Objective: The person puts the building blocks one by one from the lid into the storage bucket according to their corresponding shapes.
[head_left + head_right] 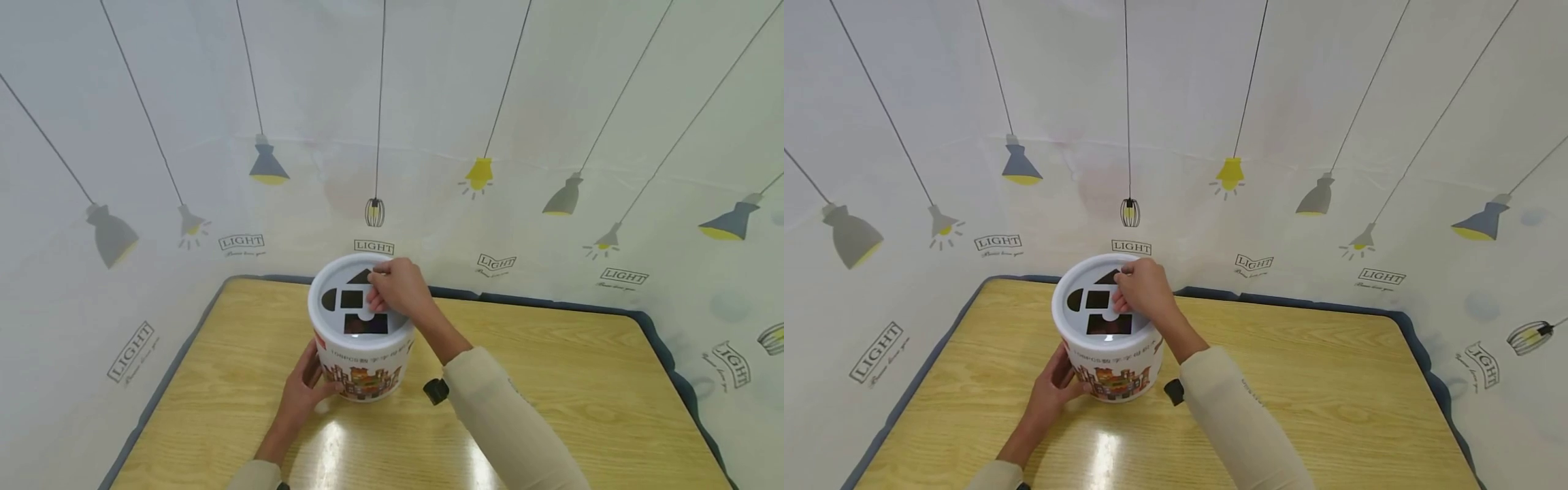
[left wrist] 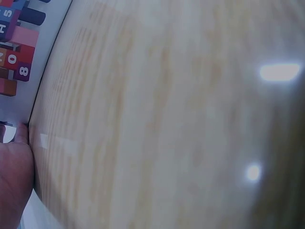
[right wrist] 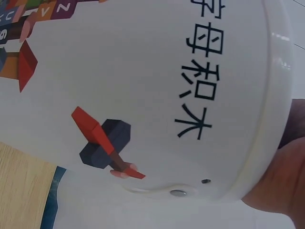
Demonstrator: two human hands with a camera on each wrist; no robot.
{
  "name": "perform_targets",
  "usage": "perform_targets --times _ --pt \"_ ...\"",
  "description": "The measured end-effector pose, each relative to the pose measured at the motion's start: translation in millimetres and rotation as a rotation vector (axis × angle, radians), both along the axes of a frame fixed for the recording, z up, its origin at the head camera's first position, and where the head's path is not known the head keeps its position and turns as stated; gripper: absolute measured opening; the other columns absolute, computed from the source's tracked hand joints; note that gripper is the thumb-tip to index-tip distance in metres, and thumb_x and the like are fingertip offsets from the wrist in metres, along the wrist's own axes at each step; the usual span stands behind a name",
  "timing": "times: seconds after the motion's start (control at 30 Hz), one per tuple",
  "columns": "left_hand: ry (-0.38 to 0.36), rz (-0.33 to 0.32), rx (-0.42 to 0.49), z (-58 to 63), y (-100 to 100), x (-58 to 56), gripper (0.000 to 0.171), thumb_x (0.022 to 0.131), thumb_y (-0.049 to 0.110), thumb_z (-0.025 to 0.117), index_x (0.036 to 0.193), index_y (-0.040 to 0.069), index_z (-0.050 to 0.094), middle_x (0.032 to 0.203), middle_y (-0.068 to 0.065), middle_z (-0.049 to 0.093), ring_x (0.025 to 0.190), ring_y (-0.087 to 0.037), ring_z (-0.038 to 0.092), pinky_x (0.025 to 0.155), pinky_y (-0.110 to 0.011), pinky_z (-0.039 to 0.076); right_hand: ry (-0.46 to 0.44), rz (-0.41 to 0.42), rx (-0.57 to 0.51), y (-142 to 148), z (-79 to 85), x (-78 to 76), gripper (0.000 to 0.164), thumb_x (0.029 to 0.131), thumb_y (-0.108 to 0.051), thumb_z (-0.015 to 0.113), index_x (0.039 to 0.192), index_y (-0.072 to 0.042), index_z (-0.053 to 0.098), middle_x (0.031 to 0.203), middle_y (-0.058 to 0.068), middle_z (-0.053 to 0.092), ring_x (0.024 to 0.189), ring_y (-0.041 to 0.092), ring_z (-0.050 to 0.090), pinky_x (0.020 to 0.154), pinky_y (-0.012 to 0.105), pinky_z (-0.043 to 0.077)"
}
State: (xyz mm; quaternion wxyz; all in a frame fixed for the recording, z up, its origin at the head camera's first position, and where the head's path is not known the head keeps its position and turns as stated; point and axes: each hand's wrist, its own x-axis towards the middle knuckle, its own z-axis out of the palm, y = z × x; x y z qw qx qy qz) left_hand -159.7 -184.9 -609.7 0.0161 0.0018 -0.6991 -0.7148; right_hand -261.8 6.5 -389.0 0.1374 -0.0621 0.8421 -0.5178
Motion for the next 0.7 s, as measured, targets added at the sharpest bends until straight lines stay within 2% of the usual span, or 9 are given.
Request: perform_targets --times 0.07,0.23,0.43,0.57,0.67,0.7 --pt "-0.005 0.002 0.0 -0.8 1 -1.1 0.103 0.074 0.005 0.082 0.156 0.018 0.022 0.16 -0.007 0.025 0.144 -0.029 0.03 0.118 -0.031 0.029 0.011 -0.009 -0.021 3 -0.7 0.9 0.038 0.098 -0.014 0.056 0.133 0.002 0.057 0.068 0.01 0.069 0.052 0.014 0.065 0.054 0.031 0.062" --pt "-0.005 0.0 -0.01 -1.9 2 -2.4 0.101 0.074 0.005 0.082 0.156 0.02 0.023 0.159 -0.007 0.026 0.143 -0.029 0.031 0.118 -0.032 0.03 0.086 -0.03 -0.09 15 -2.7 5.6 0.039 0.099 -0.017 0.056 0.134 -0.002 0.058 0.073 0.013 0.07 0.056 0.018 0.068 0.055 0.029 0.062" --pt "0.011 0.005 -0.015 -3.5 -4 -0.8 0.1 0.075 0.002 0.08 0.156 0.013 0.021 0.159 -0.012 0.026 0.143 -0.032 0.03 0.118 -0.031 0.028 0.159 -0.073 -0.16 37 -8.9 11.6 0.036 0.099 -0.018 0.056 0.133 -0.006 0.059 0.075 0.013 0.069 0.059 0.02 0.068 0.058 0.031 0.063" --pt "0.002 0.011 -0.019 -2.6 -9 2.5 0.099 0.077 0.003 0.079 0.156 0.014 0.021 0.159 -0.011 0.026 0.144 -0.03 0.029 0.118 -0.031 0.027 0.245 -0.085 -0.164 58 -14.9 15.4 0.034 0.1 -0.017 0.055 0.131 -0.005 0.06 0.076 0.012 0.069 0.061 0.019 0.068 0.059 0.031 0.063" --pt "-0.001 0.011 -0.038 3.1 -14 6.4 0.096 0.08 0.005 0.077 0.156 0.014 0.02 0.16 -0.01 0.024 0.145 -0.03 0.027 0.119 -0.034 0.026 0.317 -0.097 -0.152 77 -18.6 19.7 0.033 0.1 -0.018 0.055 0.129 -0.005 0.062 0.077 0.012 0.069 0.063 0.019 0.069 0.06 0.03 0.064" --pt "0.012 0.007 -0.047 6.9 -16 7.7 0.094 0.081 0.004 0.076 0.156 0.013 0.02 0.16 -0.011 0.023 0.145 -0.032 0.026 0.119 -0.036 0.025 0.34 -0.1 -0.136 83 -18.2 22.5 0.032 0.1 -0.017 0.055 0.129 -0.005 0.062 0.078 0.014 0.069 0.065 0.022 0.069 0.062 0.033 0.064"
